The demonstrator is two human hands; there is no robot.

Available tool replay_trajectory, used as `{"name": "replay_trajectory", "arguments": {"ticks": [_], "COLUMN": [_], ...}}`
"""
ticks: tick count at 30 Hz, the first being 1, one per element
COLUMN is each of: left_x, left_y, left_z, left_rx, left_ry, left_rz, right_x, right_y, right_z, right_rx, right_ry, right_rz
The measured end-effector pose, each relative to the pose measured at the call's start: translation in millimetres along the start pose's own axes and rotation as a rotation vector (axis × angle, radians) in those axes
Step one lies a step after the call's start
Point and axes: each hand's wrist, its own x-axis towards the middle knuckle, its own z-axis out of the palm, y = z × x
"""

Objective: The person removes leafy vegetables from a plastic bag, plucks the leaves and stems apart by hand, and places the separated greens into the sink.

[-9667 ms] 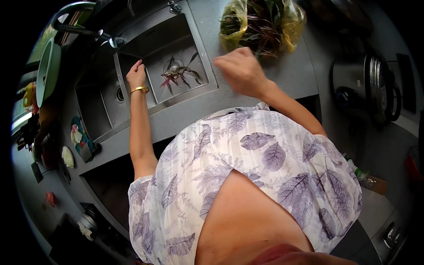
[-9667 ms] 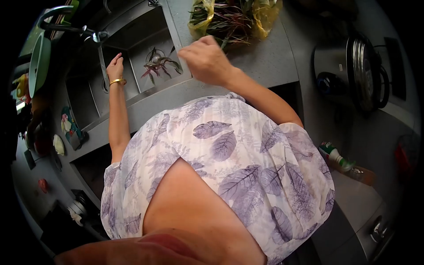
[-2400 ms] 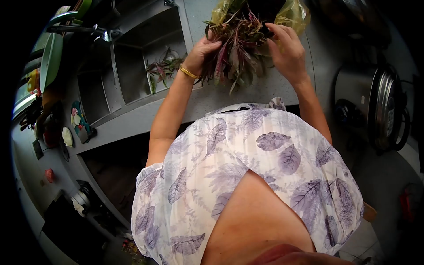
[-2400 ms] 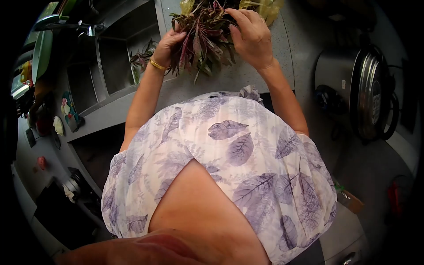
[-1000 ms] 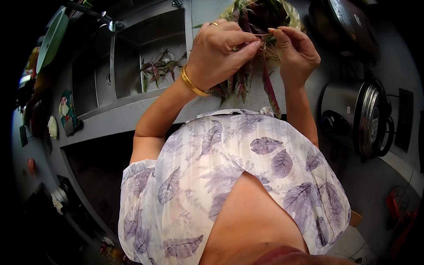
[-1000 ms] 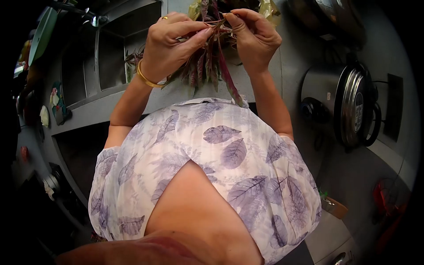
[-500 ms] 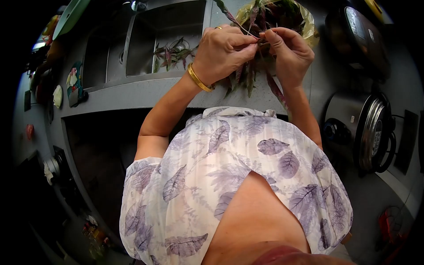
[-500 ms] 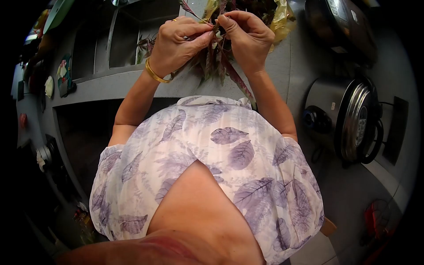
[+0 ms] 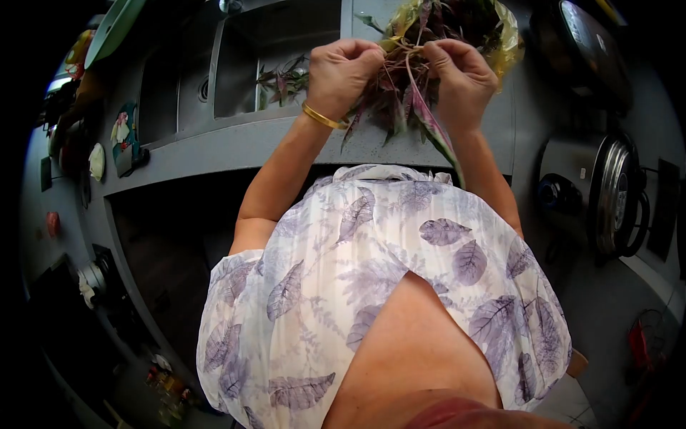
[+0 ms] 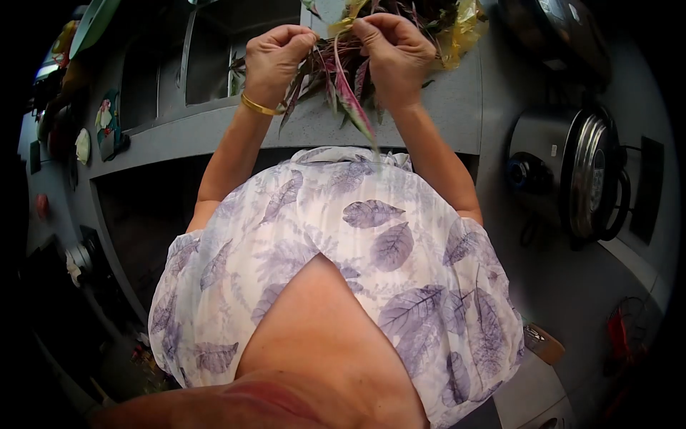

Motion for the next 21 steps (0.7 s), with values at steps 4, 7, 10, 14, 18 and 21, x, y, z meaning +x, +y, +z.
{"name": "replay_trajectory", "arguments": {"ticks": [4, 7, 10, 14, 18, 21], "left_x": [25, 42, 41, 72, 73, 92], "left_y": [1, 30, 62, 18, 35, 10], "left_z": [-57, -99, -93, -111, -120, -152], "left_rx": [-0.23, -0.069, -0.14, -0.018, -0.074, 0.024], "left_ry": [0.026, -0.064, -0.155, -0.274, -0.114, -0.012], "left_rz": [0.159, 0.054, -0.06, 0.223, -0.035, -0.03], "right_x": [12, 20, 28, 38, 62, 74], "right_y": [17, 22, -2, 3, 8, 13], "right_z": [5, 29, 88, 135, 139, 105], "right_rx": [-0.154, -0.264, -0.248, 0.12, -0.178, -0.076], "right_ry": [-0.099, -0.29, -0.36, -0.379, -0.474, -0.39], "right_rz": [-0.08, -0.269, -0.069, 0.035, -0.33, 0.018]}}
